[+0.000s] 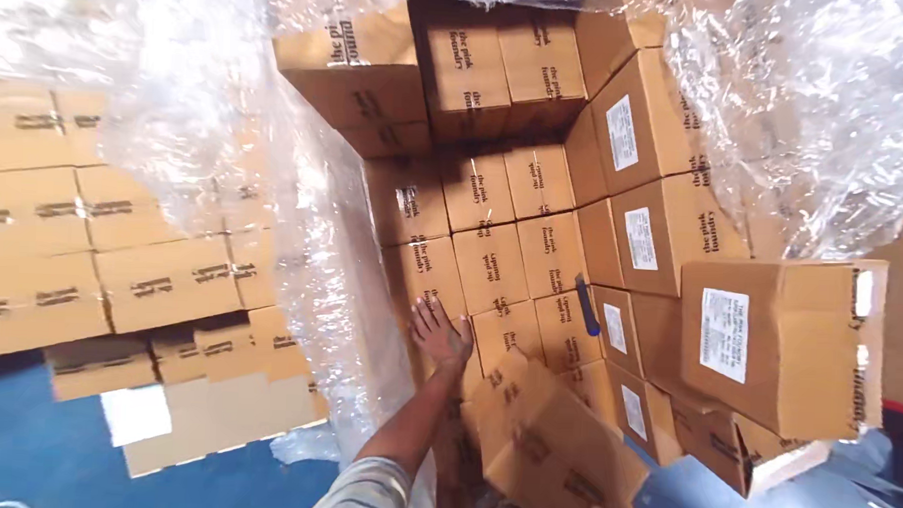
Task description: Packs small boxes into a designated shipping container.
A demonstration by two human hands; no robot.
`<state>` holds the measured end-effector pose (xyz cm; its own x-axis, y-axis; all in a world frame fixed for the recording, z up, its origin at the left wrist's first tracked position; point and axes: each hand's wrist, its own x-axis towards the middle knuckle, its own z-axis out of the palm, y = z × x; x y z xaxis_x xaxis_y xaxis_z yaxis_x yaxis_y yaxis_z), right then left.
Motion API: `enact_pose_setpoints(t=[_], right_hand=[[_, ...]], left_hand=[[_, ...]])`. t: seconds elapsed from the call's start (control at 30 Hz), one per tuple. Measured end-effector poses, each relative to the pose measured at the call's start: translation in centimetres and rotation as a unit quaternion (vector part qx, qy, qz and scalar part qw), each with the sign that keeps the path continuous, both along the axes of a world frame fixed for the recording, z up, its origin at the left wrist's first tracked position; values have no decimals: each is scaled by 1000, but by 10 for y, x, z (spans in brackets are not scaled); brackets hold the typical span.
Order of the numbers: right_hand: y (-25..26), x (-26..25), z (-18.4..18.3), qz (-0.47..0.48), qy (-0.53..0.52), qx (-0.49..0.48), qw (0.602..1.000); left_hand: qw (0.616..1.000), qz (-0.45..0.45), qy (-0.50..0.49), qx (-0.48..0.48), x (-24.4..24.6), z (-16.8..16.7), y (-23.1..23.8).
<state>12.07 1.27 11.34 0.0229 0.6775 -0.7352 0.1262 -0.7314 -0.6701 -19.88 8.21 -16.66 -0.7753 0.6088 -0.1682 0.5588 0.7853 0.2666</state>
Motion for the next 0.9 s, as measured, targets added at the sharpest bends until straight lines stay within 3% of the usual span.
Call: enact_pose_setpoints(t=[0.1, 0.17, 0.3, 0.33, 0.37, 0.43, 0.47, 0.53, 0.6, 0.67, 0.77, 0.9], right_hand=[[-18, 11, -21, 72, -156, 60, 983], [-8, 13, -14, 103, -221, 161, 956], [117, -46, 23, 191, -275, 398, 854], [157, -79, 27, 211, -247, 404, 855], [199, -116, 23, 226, -178, 375, 881], [279, -201, -15, 209, 42, 211, 954], [314, -245, -43, 174, 144, 107, 968], [367, -327, -99, 85, 240, -29, 967], [410, -404, -144, -6, 254, -26, 967], [438, -462, -164, -43, 221, 27, 974], [453, -511, -171, -64, 145, 115, 981], [476, -542, -159, -138, 180, 148, 963]], left_hand=[[1000, 5, 0, 2, -1, -1, 2], [1000, 5, 2, 7, 2, -1, -1], [1000, 7, 2, 0, 0, 2, 1], [1000, 7, 3, 3, 1, 2, -1], [1000, 8, 5, 7, 1, 1, 1], [1000, 9, 9, 3, 0, -1, 2], [1000, 9, 8, -1, 0, -2, 2], [1000, 11, 5, -7, 2, -1, 0], [1000, 15, 14, 0, 1, -3, 2], [999, 17, 35, 6, 0, -8, 3], [998, 13, 59, 6, 3, -10, -2], [997, 16, 74, 17, 2, -12, 0]])
